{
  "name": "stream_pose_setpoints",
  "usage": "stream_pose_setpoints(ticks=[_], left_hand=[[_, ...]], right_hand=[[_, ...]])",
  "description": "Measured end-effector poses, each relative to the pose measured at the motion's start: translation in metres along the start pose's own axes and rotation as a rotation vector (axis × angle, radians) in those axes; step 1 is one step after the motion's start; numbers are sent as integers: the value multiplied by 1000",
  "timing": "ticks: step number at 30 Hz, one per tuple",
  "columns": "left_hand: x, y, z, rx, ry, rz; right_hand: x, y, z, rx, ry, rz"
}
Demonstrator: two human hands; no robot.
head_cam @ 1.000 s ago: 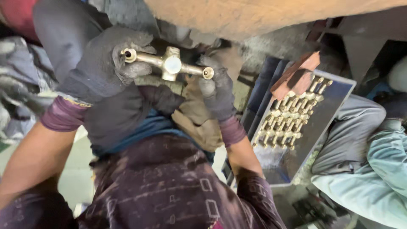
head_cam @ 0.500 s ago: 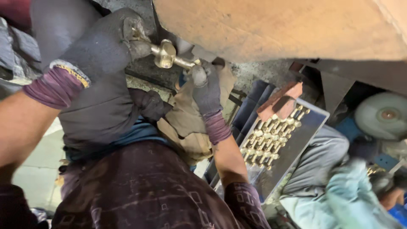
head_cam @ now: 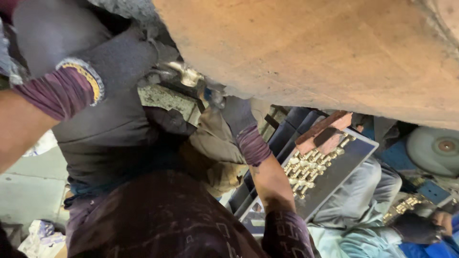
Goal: The person holds brass valve components and applies them to a rotating grinding wheel to smooth the surface, placing finished items into a tray.
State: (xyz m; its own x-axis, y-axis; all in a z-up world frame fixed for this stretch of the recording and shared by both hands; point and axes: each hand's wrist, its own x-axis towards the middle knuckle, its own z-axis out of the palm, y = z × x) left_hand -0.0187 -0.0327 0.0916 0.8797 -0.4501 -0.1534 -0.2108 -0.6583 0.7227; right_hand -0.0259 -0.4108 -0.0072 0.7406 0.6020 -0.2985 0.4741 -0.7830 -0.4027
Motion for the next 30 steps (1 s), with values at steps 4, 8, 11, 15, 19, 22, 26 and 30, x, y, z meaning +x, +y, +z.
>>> stream_pose_setpoints(ticks=[4,8,11,15,19,22,26,30], left_hand=[[7,-5,-2,261,-222,-53],[19,5,-15,-14,-315,-279],[24,17,-30,-274,-328,-438],[5,41,-38,-359,-214,-323],[-46,92,-3,-744,132,-169],[-81,134,39,-1114,562,101],[-106,153,68,-1138,581,52],[-100,151,56,-1039,477,-38]], right_hand=[[-4,17,27,802,-96,185],[2,24,31,1438,-184,316],[19,22,18,700,-277,182],[10,-10,-17,18,-210,147],[-56,-85,-66,467,-77,295],[-92,-146,-88,2010,46,325],[-101,-198,-86,1456,372,300],[-121,-194,-95,2107,421,152]])
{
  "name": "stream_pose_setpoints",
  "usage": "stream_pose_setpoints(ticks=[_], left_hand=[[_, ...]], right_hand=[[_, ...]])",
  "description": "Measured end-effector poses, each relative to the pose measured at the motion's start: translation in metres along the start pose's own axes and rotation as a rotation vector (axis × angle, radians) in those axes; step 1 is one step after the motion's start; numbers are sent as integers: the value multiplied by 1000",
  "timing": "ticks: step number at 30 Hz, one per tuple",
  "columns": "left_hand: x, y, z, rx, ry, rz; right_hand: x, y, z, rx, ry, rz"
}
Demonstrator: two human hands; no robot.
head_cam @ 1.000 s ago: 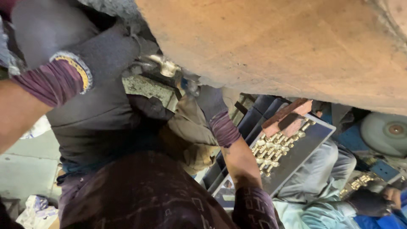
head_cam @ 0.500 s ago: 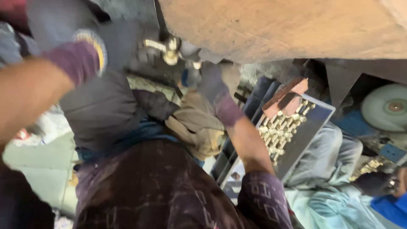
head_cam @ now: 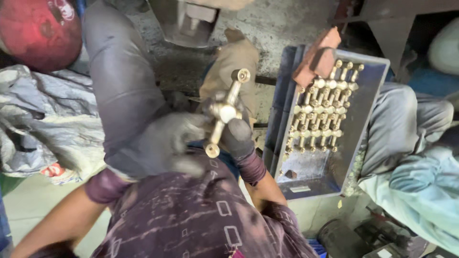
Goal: The person holds brass valve components and applies them to a rotating grinding wheel to smooth the surface, placing finished items into a tray.
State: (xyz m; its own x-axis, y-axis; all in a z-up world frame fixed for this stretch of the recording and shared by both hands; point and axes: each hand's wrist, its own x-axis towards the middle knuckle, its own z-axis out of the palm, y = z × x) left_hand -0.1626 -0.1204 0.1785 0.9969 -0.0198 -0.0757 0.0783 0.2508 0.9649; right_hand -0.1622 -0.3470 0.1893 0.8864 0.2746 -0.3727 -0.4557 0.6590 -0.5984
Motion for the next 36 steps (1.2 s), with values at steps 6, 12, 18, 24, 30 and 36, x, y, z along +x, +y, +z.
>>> stream_pose_setpoints(ticks=[6,12,18,24,30,36], left_hand=[[64,51,6,405,-248,143],[113,84,115,767,-944,-68],[92,74,115,617,-594,-305],[47,48,84,342,-256,-316],[34,28,30,-314,145,-484],[65,-57,-28,1227,-135,613]], right_hand=[[-35,-31,-26,-132,-231,-34],[-35,-47,-51,-110,-381,7],[-90,-74,-63,-532,111,-203],[-104,-50,-78,-1491,112,-676],[-34,-48,-84,-1565,-117,-760],[64,-69,-78,-1847,-456,-857]])
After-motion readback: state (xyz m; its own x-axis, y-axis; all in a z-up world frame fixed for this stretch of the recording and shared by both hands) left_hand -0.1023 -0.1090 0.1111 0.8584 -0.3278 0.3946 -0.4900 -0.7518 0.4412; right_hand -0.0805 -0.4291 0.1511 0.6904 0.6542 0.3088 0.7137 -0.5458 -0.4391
